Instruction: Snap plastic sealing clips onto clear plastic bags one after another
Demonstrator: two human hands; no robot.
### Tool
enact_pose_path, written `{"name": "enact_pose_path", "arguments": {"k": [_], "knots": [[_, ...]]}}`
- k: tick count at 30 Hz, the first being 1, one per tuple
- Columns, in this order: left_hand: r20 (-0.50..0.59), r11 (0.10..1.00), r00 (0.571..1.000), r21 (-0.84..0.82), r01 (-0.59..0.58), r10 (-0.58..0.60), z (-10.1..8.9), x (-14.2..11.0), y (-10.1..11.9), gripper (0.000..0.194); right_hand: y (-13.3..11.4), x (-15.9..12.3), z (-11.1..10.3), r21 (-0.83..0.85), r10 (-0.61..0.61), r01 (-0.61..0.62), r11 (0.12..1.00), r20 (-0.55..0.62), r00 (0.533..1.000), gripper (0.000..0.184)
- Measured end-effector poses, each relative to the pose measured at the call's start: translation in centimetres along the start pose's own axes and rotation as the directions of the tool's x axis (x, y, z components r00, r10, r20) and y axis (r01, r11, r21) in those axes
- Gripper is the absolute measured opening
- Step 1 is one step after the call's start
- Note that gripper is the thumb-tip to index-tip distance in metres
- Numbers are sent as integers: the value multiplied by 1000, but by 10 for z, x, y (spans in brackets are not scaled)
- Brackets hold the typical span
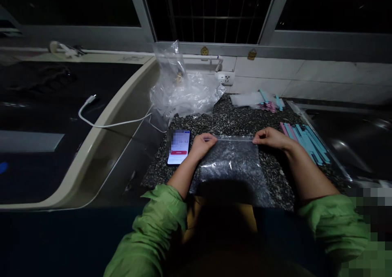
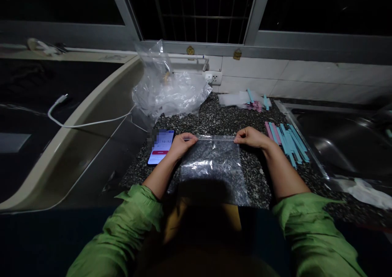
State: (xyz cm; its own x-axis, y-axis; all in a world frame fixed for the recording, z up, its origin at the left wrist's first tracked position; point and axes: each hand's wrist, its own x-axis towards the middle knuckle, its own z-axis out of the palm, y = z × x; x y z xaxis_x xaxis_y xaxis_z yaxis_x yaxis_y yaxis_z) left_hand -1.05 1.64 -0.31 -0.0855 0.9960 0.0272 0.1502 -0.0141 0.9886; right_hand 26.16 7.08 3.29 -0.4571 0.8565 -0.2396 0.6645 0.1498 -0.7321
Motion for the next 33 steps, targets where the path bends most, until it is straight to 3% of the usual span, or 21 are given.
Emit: {"name": "enact_pose_path", "arguments": {"k": [8, 33], "knots": [[23, 1000, 1000, -15, -5, 5, 2, -1, 2, 3, -12, -3, 6, 84, -2, -4, 996, 70, 998, 51], [25, 1000, 1000, -6, 18, -18, 4, -3, 5, 4, -16, -4, 14, 101, -62, 60, 993, 13, 998, 50]]}}
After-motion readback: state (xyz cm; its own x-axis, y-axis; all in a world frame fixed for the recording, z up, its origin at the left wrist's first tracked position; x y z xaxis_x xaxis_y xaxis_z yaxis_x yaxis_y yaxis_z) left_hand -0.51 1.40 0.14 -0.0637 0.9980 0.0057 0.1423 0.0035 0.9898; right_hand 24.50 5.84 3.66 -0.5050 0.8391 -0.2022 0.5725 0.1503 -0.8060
